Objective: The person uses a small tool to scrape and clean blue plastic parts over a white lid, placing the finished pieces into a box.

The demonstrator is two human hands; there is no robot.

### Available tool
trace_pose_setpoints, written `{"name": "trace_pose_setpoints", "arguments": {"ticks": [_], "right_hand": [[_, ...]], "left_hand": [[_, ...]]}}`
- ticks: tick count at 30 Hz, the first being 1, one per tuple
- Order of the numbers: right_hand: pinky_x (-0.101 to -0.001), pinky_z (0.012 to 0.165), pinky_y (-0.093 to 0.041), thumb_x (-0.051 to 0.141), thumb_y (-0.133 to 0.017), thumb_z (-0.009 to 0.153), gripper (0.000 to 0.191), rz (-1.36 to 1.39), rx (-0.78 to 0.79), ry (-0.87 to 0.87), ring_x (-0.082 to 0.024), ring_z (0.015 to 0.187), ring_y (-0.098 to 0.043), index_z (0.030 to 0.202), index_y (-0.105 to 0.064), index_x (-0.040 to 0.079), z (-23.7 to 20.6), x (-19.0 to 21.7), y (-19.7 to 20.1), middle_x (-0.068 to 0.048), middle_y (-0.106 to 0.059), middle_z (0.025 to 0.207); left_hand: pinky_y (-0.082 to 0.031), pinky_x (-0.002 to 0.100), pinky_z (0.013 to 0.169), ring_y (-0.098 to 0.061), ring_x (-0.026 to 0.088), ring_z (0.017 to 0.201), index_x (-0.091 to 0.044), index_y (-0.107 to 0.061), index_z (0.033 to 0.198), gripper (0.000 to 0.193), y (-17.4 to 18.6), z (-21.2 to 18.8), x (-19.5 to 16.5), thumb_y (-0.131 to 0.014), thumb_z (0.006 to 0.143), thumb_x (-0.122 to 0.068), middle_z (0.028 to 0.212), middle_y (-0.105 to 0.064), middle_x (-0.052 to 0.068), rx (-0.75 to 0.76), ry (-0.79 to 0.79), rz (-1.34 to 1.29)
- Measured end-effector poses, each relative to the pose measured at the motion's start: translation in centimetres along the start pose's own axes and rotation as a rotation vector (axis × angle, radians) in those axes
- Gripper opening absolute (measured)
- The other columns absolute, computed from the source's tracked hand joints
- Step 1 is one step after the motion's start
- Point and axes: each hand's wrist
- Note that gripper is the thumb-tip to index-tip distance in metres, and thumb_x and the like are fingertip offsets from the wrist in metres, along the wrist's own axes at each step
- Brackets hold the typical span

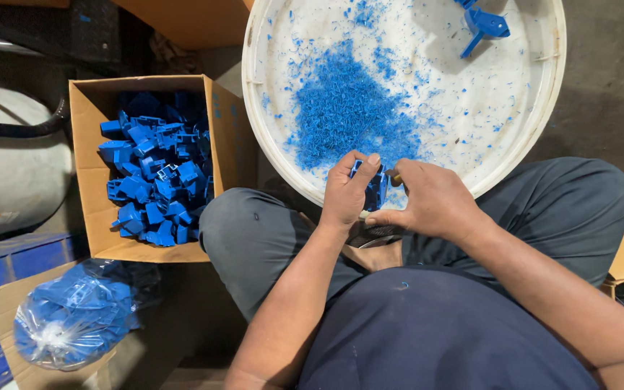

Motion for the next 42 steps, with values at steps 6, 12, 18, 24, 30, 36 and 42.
{"name": "trace_pose_setpoints", "arguments": {"ticks": [6,12,18,24,30,36,42], "right_hand": [[-0.0464,0.068,-0.053,0.06,-0.086,0.065,0.065,-0.054,0.024,-0.074,-0.037,0.081,-0.068,0.091,-0.065,0.004,0.0,0.0,-0.6,-0.015,-0.07,0.082],[-0.0465,0.065,-0.052,0.062,-0.085,0.065,0.065,-0.058,0.0,-0.049,-0.037,0.076,-0.068,0.088,-0.065,0.005,0.0,-0.5,-1.0,-0.014,-0.069,0.077],[-0.0464,0.063,-0.052,0.061,-0.085,0.066,0.063,-0.039,0.009,-0.038,-0.037,0.074,-0.068,0.083,-0.064,0.005,-0.1,-0.9,-1.2,-0.013,-0.068,0.074],[-0.0462,0.062,-0.052,0.06,-0.083,0.067,0.06,0.0,-0.041,0.011,-0.036,0.074,-0.069,0.085,-0.065,0.005,-0.3,-1.1,-1.5,-0.012,-0.07,0.076],[-0.0466,0.064,-0.052,0.06,-0.08,0.078,0.053,-0.118,0.02,0.033,-0.035,0.074,-0.069,0.079,-0.066,0.008,-0.5,-0.9,-2.1,-0.011,-0.069,0.075],[-0.0464,0.065,-0.052,0.058,-0.082,0.071,0.058,0.0,-0.162,0.05,-0.037,0.078,-0.068,0.086,-0.064,0.005,-0.4,-0.9,-2.2,-0.013,-0.068,0.079],[-0.0471,0.065,-0.052,0.058,-0.082,0.072,0.057,-0.031,-0.083,0.049,-0.036,0.078,-0.068,0.085,-0.064,0.005,-0.1,-0.8,-2.0,-0.012,-0.069,0.079]], "left_hand": [[-0.042,0.021,0.062,-0.051,0.001,0.07,-0.009,-0.065,0.088,0.024,-0.1,-0.1,-0.1,-0.072,0.099,-0.029,0.079,-0.063,-0.006,-0.005,0.011,0.0],[-0.04,0.021,0.061,-0.049,0.0,0.068,-0.009,-0.065,0.088,0.024,0.0,-0.2,-0.1,-0.073,0.099,-0.028,0.077,-0.061,-0.007,-0.005,0.013,-0.011],[-0.04,0.021,0.06,-0.048,0.001,0.069,-0.008,-0.065,0.088,0.023,0.1,-0.1,0.2,-0.073,0.1,-0.027,0.078,-0.06,-0.007,0.003,0.004,0.009],[-0.04,0.021,0.061,-0.049,0.0,0.07,-0.008,-0.065,0.089,0.02,0.0,-0.2,0.1,-0.073,0.099,-0.024,0.079,-0.061,-0.007,-0.002,0.004,-0.006],[-0.039,0.021,0.059,-0.048,0.001,0.067,-0.009,-0.064,0.086,0.024,0.0,-0.1,0.0,-0.072,0.1,-0.027,0.076,-0.06,-0.007,-0.008,0.015,-0.014],[-0.036,0.021,0.054,-0.045,0.0,0.063,-0.01,-0.062,0.082,0.027,0.0,0.0,0.0,-0.072,0.099,-0.029,0.071,-0.056,-0.008,-0.067,0.009,0.003],[-0.035,0.021,0.055,-0.045,0.0,0.064,-0.009,-0.063,0.084,0.026,-0.1,0.1,-0.1,-0.072,0.099,-0.029,0.073,-0.058,-0.008,-0.071,0.025,-0.017]]}}
Point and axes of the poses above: each hand's wrist, its own z-axis towards the middle knuckle, its own y-axis out of the back of the hand, x = y × z
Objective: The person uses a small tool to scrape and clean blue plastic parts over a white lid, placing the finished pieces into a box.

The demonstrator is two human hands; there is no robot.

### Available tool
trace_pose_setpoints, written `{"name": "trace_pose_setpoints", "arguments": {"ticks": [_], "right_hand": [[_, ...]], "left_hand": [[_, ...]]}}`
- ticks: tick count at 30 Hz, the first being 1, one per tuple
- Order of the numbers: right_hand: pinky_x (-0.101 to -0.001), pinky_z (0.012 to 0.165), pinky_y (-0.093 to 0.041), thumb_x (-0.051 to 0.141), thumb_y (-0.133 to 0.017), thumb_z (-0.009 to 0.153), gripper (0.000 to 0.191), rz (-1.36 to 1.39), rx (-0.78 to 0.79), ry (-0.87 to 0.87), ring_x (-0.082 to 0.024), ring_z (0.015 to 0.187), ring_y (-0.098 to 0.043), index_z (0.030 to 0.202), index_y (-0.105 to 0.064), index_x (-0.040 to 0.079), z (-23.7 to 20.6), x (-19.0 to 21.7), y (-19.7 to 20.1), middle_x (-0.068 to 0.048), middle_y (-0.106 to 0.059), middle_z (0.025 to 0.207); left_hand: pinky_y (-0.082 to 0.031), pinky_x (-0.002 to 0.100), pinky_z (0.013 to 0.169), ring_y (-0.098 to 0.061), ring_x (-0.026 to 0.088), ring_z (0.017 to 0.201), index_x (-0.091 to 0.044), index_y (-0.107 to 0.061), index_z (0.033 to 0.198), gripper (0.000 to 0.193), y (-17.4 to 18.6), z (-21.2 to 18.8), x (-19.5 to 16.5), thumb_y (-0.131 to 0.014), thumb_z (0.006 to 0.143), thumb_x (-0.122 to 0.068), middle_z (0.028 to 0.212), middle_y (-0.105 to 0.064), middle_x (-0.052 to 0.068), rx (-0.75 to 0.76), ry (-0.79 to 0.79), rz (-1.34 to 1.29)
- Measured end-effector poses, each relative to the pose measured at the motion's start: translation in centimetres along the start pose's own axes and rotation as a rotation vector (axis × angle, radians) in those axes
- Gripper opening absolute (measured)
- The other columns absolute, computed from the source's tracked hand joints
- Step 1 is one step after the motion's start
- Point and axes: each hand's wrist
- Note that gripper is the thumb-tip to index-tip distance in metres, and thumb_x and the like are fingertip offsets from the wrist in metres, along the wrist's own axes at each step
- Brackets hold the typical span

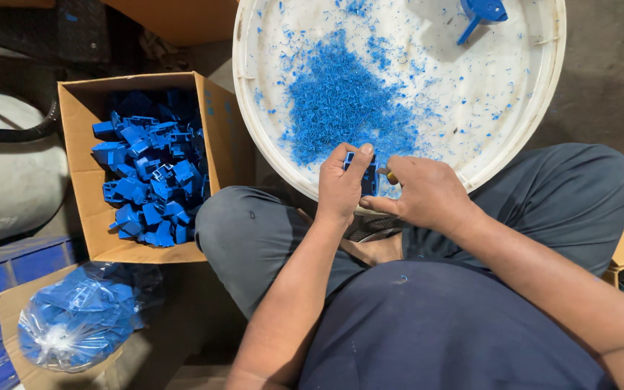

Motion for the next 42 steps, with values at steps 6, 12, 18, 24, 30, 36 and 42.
{"name": "trace_pose_setpoints", "arguments": {"ticks": [6,12,18,24,30,36,42], "right_hand": [[-0.047,0.063,-0.051,0.056,-0.08,0.081,0.049,-0.103,0.021,0.013,-0.035,0.075,-0.068,0.083,-0.067,0.009,-0.33,0.47,-0.31,-0.009,-0.069,0.077],[-0.0456,0.069,-0.053,0.054,-0.083,0.073,0.055,-0.042,-0.123,0.084,-0.035,0.083,-0.068,0.092,-0.067,0.006,-0.27,0.42,0.02,-0.011,-0.069,0.084],[-0.0457,0.069,-0.053,0.057,-0.086,0.066,0.063,-0.058,-0.009,0.036,-0.035,0.084,-0.069,0.092,-0.066,0.004,-0.05,0.4,0.21,-0.011,-0.07,0.085],[-0.0454,0.069,-0.053,0.056,-0.085,0.069,0.062,-0.035,-0.11,0.077,-0.035,0.083,-0.069,0.095,-0.066,0.004,-0.15,0.74,0.12,-0.012,-0.069,0.086],[-0.0457,0.069,-0.053,0.055,-0.086,0.068,0.058,-0.08,-0.02,0.021,-0.035,0.082,-0.069,0.088,-0.064,0.005,-0.05,0.66,-0.1,-0.012,-0.069,0.081],[-0.0449,0.065,-0.053,0.055,-0.086,0.068,0.056,-0.054,-0.062,0.042,-0.033,0.079,-0.07,0.088,-0.067,0.006,-0.26,0.55,-0.48,-0.01,-0.07,0.081],[-0.0445,0.068,-0.054,0.054,-0.086,0.071,0.053,-0.082,-0.11,0.067,-0.033,0.081,-0.069,0.087,-0.067,0.007,-0.57,0.87,-0.77,-0.01,-0.069,0.081]], "left_hand": [[-0.034,0.022,0.053,-0.044,0.0,0.062,-0.009,-0.063,0.083,0.028,0.05,-0.06,-0.02,-0.073,0.099,-0.03,0.071,-0.057,-0.007,-0.025,-0.026,0.053],[-0.038,0.022,0.056,-0.047,0.001,0.066,-0.008,-0.064,0.084,0.027,-0.01,0.01,-0.23,-0.073,0.098,-0.03,0.074,-0.059,-0.007,-0.028,-0.035,0.017],[-0.04,0.021,0.057,-0.048,0.001,0.066,-0.008,-0.063,0.083,0.028,-0.02,-0.03,-0.22,-0.072,0.098,-0.031,0.074,-0.06,-0.007,-0.029,-0.033,0.055],[-0.04,0.023,0.053,-0.048,0.002,0.062,-0.008,-0.064,0.083,0.028,-0.04,-0.02,-0.36,-0.073,0.097,-0.03,0.071,-0.059,-0.005,-0.054,0.001,0.042],[-0.041,0.023,0.054,-0.049,0.002,0.063,-0.008,-0.063,0.082,0.028,-0.03,-0.03,-0.2,-0.073,0.097,-0.03,0.071,-0.06,-0.005,-0.054,0.003,0.058],[-0.041,0.023,0.055,-0.049,0.002,0.063,-0.008,-0.063,0.083,0.028,-0.02,0.0,-0.21,-0.073,0.097,-0.029,0.072,-0.06,-0.005,-0.057,0.014,0.039],[-0.04,0.023,0.054,-0.048,0.002,0.062,-0.008,-0.063,0.082,0.028,0.02,0.02,-0.32,-0.073,0.097,-0.029,0.071,-0.059,-0.005,-0.071,0.004,0.045]]}}
Point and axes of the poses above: each hand's wrist, its own z-axis towards the middle knuckle, its own y-axis out of the back of the hand, x = y × z
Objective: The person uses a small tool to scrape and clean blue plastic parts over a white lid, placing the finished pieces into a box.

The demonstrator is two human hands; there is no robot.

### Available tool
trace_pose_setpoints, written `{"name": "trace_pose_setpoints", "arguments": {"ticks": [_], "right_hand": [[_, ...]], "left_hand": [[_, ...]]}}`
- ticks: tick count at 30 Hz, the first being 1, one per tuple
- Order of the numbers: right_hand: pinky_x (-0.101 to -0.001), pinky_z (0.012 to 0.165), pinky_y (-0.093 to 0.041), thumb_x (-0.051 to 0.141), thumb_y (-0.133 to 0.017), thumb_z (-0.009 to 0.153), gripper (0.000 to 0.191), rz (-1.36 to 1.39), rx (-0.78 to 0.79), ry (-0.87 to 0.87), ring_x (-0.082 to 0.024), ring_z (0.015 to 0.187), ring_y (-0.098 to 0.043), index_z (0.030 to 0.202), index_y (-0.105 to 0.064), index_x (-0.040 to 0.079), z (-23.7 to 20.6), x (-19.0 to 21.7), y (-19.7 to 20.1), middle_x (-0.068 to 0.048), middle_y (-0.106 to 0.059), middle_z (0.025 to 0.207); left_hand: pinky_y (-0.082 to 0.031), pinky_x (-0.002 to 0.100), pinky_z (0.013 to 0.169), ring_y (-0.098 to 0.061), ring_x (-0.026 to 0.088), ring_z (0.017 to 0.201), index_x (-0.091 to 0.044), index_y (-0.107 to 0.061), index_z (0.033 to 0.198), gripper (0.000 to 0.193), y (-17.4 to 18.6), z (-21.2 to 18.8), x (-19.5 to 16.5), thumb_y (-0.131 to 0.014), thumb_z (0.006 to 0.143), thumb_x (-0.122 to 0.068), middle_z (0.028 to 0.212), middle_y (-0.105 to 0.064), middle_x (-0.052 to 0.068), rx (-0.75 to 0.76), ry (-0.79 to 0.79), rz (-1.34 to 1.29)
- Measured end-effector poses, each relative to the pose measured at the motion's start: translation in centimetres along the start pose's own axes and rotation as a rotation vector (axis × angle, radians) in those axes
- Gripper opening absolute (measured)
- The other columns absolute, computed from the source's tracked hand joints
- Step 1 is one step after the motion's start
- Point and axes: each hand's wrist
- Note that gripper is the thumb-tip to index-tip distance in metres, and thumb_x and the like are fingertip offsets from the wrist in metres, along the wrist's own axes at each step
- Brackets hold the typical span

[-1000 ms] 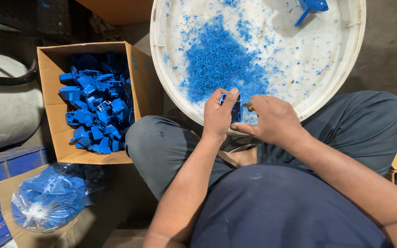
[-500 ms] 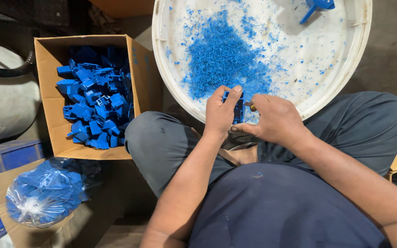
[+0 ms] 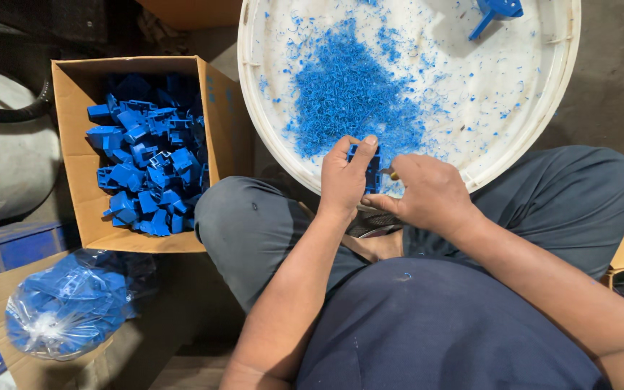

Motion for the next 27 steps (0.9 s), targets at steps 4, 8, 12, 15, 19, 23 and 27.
{"name": "trace_pose_setpoints", "arguments": {"ticks": [4,8,12,15,19,23,27], "right_hand": [[-0.0434,0.069,-0.054,0.052,-0.086,0.069,0.057,0.05,-0.016,0.004,-0.033,0.082,-0.069,0.094,-0.066,0.004,0.2,-0.2,0.1,-0.011,-0.069,0.085],[-0.044,0.068,-0.054,0.053,-0.086,0.069,0.057,0.009,0.059,-0.031,-0.033,0.08,-0.069,0.092,-0.066,0.005,0.3,-0.4,0.0,-0.011,-0.069,0.082],[-0.0442,0.066,-0.054,0.056,-0.086,0.07,0.057,-0.013,0.066,-0.044,-0.034,0.077,-0.069,0.088,-0.066,0.006,0.1,-0.4,-0.4,-0.011,-0.068,0.078],[-0.0435,0.064,-0.053,0.058,-0.084,0.072,0.057,0.018,0.018,-0.016,-0.033,0.074,-0.069,0.087,-0.066,0.006,0.0,-0.5,-0.5,-0.01,-0.068,0.077],[-0.0432,0.063,-0.053,0.06,-0.082,0.073,0.058,0.036,-0.012,0.007,-0.033,0.074,-0.069,0.082,-0.065,0.006,-0.2,-0.6,-0.6,-0.01,-0.068,0.075],[-0.0439,0.063,-0.053,0.06,-0.081,0.074,0.057,-0.004,-0.002,0.006,-0.033,0.073,-0.068,0.079,-0.064,0.006,-0.3,-0.6,-0.9,-0.01,-0.066,0.073],[-0.0447,0.062,-0.052,0.06,-0.08,0.076,0.055,-0.039,0.007,0.012,-0.032,0.073,-0.068,0.078,-0.064,0.008,-0.3,-0.5,-1.1,-0.009,-0.066,0.071]], "left_hand": [[-0.041,0.023,0.053,-0.048,0.002,0.062,-0.007,-0.063,0.082,0.029,0.0,0.0,0.1,-0.073,0.097,-0.03,0.072,-0.059,-0.005,0.003,-0.017,0.008],[-0.041,0.024,0.052,-0.048,0.002,0.061,-0.008,-0.061,0.081,0.031,0.1,0.0,0.0,-0.073,0.097,-0.031,0.069,-0.058,-0.004,-0.003,0.0,0.037],[-0.042,0.024,0.052,-0.049,0.003,0.061,-0.008,-0.062,0.082,0.03,0.1,-0.1,-0.1,-0.073,0.096,-0.031,0.07,-0.059,-0.004,0.0,0.018,0.004],[-0.042,0.024,0.053,-0.05,0.003,0.062,-0.007,-0.063,0.083,0.029,0.1,-0.1,-0.1,-0.073,0.096,-0.031,0.071,-0.06,-0.004,-0.002,0.013,0.017],[-0.042,0.024,0.053,-0.05,0.003,0.061,-0.008,-0.063,0.082,0.029,0.1,-0.1,-0.1,-0.074,0.096,-0.031,0.07,-0.059,-0.004,0.001,0.022,0.009],[-0.041,0.023,0.054,-0.049,0.003,0.062,-0.008,-0.063,0.083,0.028,0.0,-0.1,-0.1,-0.073,0.097,-0.031,0.071,-0.059,-0.005,-0.003,0.023,-0.025],[-0.042,0.023,0.055,-0.051,0.003,0.062,-0.009,-0.064,0.084,0.027,-0.1,-0.2,-0.2,-0.073,0.097,-0.03,0.071,-0.059,-0.005,-0.009,0.042,-0.066]]}}
Point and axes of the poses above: each hand's wrist, its own z-axis towards the middle knuckle, its own y-axis out of the back of the hand, x = y × z
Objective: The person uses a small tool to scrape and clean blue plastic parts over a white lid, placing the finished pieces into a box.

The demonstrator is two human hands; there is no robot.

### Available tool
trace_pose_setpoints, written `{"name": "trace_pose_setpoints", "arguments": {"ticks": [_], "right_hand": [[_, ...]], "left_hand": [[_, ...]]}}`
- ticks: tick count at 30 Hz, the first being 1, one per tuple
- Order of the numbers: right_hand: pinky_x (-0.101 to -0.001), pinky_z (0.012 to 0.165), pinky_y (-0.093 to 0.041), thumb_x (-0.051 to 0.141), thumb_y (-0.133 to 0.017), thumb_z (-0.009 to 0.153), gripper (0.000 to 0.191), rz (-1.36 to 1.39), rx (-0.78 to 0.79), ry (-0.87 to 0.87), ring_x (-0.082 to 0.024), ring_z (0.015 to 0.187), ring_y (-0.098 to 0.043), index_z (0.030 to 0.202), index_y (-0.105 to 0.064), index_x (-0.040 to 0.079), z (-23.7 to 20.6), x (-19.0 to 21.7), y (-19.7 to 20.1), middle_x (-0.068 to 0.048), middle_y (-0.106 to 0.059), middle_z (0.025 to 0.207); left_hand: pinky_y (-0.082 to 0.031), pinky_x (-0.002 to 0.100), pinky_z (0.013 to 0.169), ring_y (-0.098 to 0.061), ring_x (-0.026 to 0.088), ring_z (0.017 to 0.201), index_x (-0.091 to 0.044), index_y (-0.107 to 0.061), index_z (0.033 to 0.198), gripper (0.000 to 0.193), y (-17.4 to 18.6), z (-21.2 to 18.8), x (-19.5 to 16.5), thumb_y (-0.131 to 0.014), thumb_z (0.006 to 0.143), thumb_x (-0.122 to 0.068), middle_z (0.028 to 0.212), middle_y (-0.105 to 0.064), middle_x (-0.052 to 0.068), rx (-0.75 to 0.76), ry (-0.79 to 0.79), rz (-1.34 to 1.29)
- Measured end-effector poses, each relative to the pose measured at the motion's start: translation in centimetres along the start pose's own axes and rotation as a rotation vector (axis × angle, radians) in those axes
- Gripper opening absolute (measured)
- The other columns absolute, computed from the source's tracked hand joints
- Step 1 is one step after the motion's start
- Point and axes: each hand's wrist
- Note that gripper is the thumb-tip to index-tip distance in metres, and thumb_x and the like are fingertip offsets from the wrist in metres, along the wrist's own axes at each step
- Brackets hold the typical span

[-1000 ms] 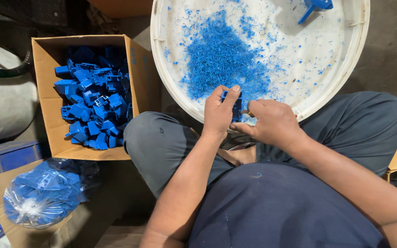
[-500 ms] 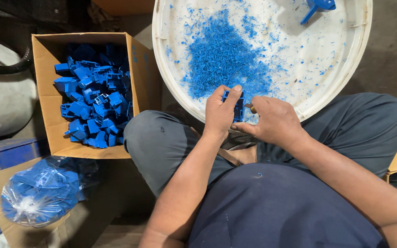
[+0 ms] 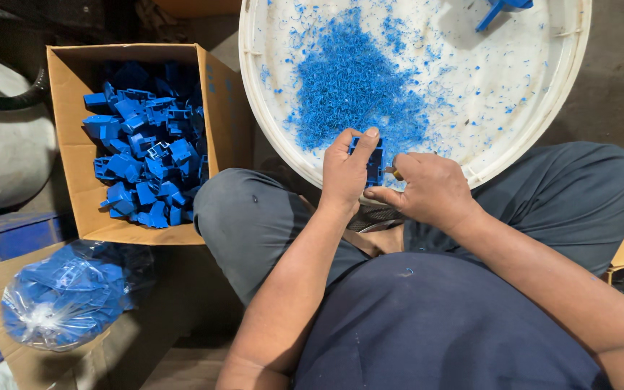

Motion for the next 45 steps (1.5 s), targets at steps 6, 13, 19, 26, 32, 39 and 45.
{"name": "trace_pose_setpoints", "arguments": {"ticks": [6,13,19,26,32,39,45], "right_hand": [[-0.0456,0.058,-0.051,0.057,-0.078,0.078,0.049,-0.036,0.031,-0.002,-0.032,0.069,-0.068,0.075,-0.066,0.01,0.0,0.2,0.1,-0.009,-0.065,0.068],[-0.0453,0.053,-0.045,0.054,-0.075,0.085,0.053,0.139,0.199,-0.194,-0.036,0.059,-0.062,0.067,-0.064,0.005,0.4,0.2,0.0,-0.013,-0.061,0.061],[-0.0423,0.053,-0.045,0.056,-0.074,0.081,0.055,0.395,0.111,-0.314,-0.033,0.054,-0.06,0.076,-0.062,0.003,0.8,-0.5,0.5,-0.014,-0.058,0.058],[-0.044,0.054,-0.045,0.058,-0.071,0.084,0.056,0.362,0.154,-0.278,-0.036,0.058,-0.061,0.079,-0.062,0.004,1.3,-0.7,0.1,-0.014,-0.061,0.063],[-0.0457,0.054,-0.044,0.057,-0.066,0.089,0.055,0.322,0.163,-0.269,-0.04,0.058,-0.059,0.077,-0.062,0.004,1.1,-0.6,0.2,-0.017,-0.059,0.061],[-0.048,0.054,-0.044,0.055,-0.062,0.092,0.051,0.32,0.187,-0.275,-0.042,0.061,-0.06,0.077,-0.067,0.006,1.1,-0.4,0.1,-0.018,-0.062,0.062],[-0.0471,0.058,-0.045,0.05,-0.063,0.093,0.05,0.281,0.28,-0.276,-0.041,0.065,-0.063,0.074,-0.067,0.004,0.9,-0.1,0.4,-0.02,-0.063,0.066]], "left_hand": [[-0.043,0.023,0.058,-0.052,0.003,0.066,-0.009,-0.065,0.086,0.023,0.1,0.0,-0.1,-0.072,0.097,-0.028,0.076,-0.061,-0.004,-0.005,0.001,-0.039],[-0.037,0.024,0.062,-0.044,0.004,0.071,-0.009,-0.064,0.088,0.019,0.4,0.3,0.5,-0.069,0.102,-0.022,0.079,-0.056,-0.006,-0.062,-0.034,-0.133],[-0.051,0.028,0.073,-0.06,0.012,0.08,-0.009,-0.06,0.096,0.013,0.5,0.3,-0.1,-0.057,0.105,-0.017,0.093,-0.067,0.005,-0.024,-0.08,-0.401],[-0.053,0.032,0.084,-0.062,0.017,0.091,-0.006,-0.057,0.1,0.012,0.4,-0.3,-0.8,-0.054,0.108,-0.014,0.104,-0.067,0.011,0.08,-0.119,-0.47],[-0.051,0.032,0.082,-0.06,0.016,0.088,-0.006,-0.056,0.103,0.01,0.3,-0.6,-1.0,-0.053,0.109,-0.012,0.103,-0.065,0.01,0.151,-0.144,-0.494],[-0.05,0.031,0.083,-0.059,0.015,0.089,-0.006,-0.056,0.103,0.009,0.4,-0.5,-0.5,-0.054,0.109,-0.012,0.103,-0.064,0.009,0.151,-0.159,-0.469],[-0.051,0.03,0.078,-0.059,0.013,0.087,-0.009,-0.057,0.105,0.009,0.1,-0.2,-0.6,-0.056,0.109,-0.017,0.103,-0.064,0.006,0.082,-0.151,-0.45]]}}
Point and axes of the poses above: each hand's wrist, its own z-axis towards the middle knuckle, its own y-axis out of the back of the hand, x = y × z
